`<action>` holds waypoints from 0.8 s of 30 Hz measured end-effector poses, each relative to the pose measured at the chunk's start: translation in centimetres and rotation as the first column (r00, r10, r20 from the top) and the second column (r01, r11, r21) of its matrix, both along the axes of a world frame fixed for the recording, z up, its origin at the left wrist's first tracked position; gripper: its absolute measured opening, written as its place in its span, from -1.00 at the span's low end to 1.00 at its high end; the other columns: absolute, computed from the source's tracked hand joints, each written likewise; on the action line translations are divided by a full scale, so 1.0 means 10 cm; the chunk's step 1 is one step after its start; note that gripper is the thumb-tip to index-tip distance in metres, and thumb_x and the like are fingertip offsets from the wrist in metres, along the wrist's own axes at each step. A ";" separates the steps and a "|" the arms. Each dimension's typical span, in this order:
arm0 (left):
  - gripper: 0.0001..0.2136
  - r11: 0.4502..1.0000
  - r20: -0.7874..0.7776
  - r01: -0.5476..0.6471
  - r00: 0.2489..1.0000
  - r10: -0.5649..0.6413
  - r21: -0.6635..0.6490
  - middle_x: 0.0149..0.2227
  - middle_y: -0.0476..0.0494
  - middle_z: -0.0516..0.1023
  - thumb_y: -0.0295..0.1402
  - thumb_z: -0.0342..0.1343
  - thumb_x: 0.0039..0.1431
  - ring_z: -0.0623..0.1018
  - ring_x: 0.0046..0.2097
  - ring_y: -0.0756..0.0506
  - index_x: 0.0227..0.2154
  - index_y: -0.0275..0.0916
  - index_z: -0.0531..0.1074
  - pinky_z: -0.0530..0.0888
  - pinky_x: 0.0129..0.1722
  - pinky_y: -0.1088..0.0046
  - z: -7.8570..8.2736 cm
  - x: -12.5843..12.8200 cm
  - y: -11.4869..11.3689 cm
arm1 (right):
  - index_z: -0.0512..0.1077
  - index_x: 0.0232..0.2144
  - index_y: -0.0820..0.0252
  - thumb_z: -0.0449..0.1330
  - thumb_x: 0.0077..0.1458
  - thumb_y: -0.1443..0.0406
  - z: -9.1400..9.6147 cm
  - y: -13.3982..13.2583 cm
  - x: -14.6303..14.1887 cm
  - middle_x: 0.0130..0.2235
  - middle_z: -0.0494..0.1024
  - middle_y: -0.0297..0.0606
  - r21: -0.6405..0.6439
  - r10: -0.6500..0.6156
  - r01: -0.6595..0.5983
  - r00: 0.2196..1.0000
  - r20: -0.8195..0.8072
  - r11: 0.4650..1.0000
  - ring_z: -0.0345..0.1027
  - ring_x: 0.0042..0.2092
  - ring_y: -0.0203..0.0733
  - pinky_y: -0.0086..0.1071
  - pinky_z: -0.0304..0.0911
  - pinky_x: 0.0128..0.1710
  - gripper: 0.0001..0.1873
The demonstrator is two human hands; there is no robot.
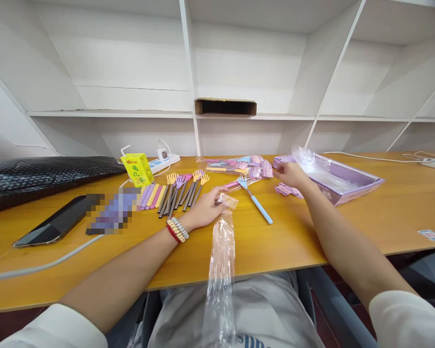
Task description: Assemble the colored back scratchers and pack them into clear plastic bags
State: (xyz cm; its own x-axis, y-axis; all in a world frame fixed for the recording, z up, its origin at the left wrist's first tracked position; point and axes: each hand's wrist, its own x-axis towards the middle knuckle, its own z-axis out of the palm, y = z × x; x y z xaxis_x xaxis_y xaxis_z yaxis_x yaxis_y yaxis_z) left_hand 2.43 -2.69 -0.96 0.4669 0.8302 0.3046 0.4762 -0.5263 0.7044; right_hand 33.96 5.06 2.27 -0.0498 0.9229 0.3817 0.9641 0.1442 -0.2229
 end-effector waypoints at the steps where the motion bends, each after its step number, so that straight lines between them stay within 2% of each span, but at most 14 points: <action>1: -0.60 1.000 0.016 0.012 1.000 -0.012 0.002 -0.47 0.03 0.33 -0.39 0.00 0.08 0.36 -0.43 0.01 0.02 -0.23 0.22 0.32 -0.40 0.47 0.00 0.01 -0.01 | 0.45 -0.45 0.27 0.10 0.00 0.16 0.02 -0.06 -0.15 -0.41 0.51 -0.18 0.051 0.140 -0.137 0.988 -0.067 0.989 0.33 -0.38 -0.24 -0.42 0.14 -0.37 -0.73; 3: -0.60 0.999 0.034 0.038 0.999 -0.038 0.005 -0.46 0.02 0.34 -0.42 -0.01 0.07 0.37 -0.43 0.01 0.02 -0.23 0.21 0.34 -0.39 0.47 0.01 0.02 -0.04 | 0.45 -0.43 0.27 0.07 0.05 0.08 0.02 -0.22 -0.48 -0.44 0.49 -0.24 0.062 0.408 -0.404 0.894 -0.184 0.913 0.29 -0.40 -0.28 -0.44 0.14 -0.39 -0.65; 5: -0.60 0.998 0.052 0.054 0.997 -0.054 0.013 -0.39 -0.01 0.39 -0.43 -0.02 0.07 0.39 -0.41 0.01 0.02 -0.22 0.22 0.36 -0.37 0.46 0.03 0.03 -0.06 | 0.45 -0.37 0.28 0.07 0.06 0.06 -0.02 -0.37 -0.77 -0.47 0.46 -0.28 0.013 0.589 -0.618 0.742 -0.319 0.786 0.26 -0.44 -0.32 -0.46 0.12 -0.45 -0.62; 6: -0.61 0.998 0.063 0.058 0.996 -0.059 0.018 -0.33 -0.04 0.42 -0.43 -0.01 0.07 0.40 -0.38 0.01 0.01 -0.22 0.22 0.37 -0.35 0.46 0.04 0.04 -0.08 | 0.44 -0.34 0.28 0.09 0.04 0.07 -0.05 -0.43 -0.90 -0.45 0.46 -0.29 -0.004 0.641 -0.695 0.665 -0.384 0.719 0.26 -0.44 -0.33 -0.47 0.12 -0.45 -0.63; 8: -0.62 0.998 0.095 0.064 0.993 -0.067 0.024 -0.22 -0.10 0.45 -0.39 0.01 0.07 0.44 -0.32 0.00 0.00 -0.23 0.23 0.39 -0.30 0.44 0.05 0.06 -0.09 | 0.43 -0.36 0.28 0.15 0.00 0.10 -0.11 -0.52 -1.07 -0.43 0.46 -0.29 -0.039 0.684 -0.791 0.552 -0.477 0.611 0.26 -0.43 -0.34 -0.47 0.14 -0.44 -0.67; 11: -0.63 0.997 0.111 0.073 0.991 -0.074 0.013 -0.21 -0.13 0.46 -0.34 0.03 0.09 0.46 -0.27 -0.03 -0.01 -0.24 0.23 0.40 -0.28 0.44 0.05 0.06 -0.09 | 0.40 -0.40 0.29 0.20 -0.04 0.16 -0.21 -0.55 -1.18 -0.42 0.45 -0.30 -0.064 0.629 -0.849 0.437 -0.643 0.525 0.29 -0.41 -0.33 -0.44 0.19 -0.39 -0.72; 14: -0.61 0.998 0.091 0.066 0.994 -0.066 -0.001 -0.23 -0.11 0.47 -0.32 0.06 0.07 0.46 -0.31 -0.02 -0.01 -0.23 0.23 0.40 -0.32 0.44 0.05 0.05 -0.09 | 0.38 -0.42 0.29 0.25 -0.10 0.22 -0.27 -0.49 -1.17 -0.42 0.45 -0.30 -0.077 0.542 -0.856 0.390 -0.745 0.511 0.31 -0.40 -0.33 -0.41 0.22 -0.34 -0.76; 19: -0.60 0.981 0.138 0.156 0.981 -0.139 -0.119 -0.25 -0.13 0.49 -0.30 0.12 0.03 0.50 -0.26 -0.05 -0.05 -0.25 0.24 0.41 -0.28 0.42 0.05 0.04 -0.07 | 0.39 -0.42 0.27 0.28 -0.15 0.23 -0.32 -0.42 -1.13 -0.45 0.44 -0.34 -0.108 0.535 -0.850 0.417 -0.735 0.515 0.30 -0.44 -0.34 -0.41 0.21 -0.37 -0.75; 24: -0.66 0.972 0.167 0.135 0.980 -0.103 -0.193 -0.34 -0.11 0.51 -0.23 0.10 0.06 0.51 -0.31 -0.06 -0.12 -0.27 0.29 0.41 -0.31 0.42 0.02 0.03 -0.01 | 0.39 -0.36 0.27 0.27 -0.12 0.15 -0.30 -0.48 -1.16 -0.42 0.45 -0.32 -0.097 0.558 -0.832 0.447 -0.699 0.546 0.29 -0.42 -0.33 -0.43 0.19 -0.39 -0.69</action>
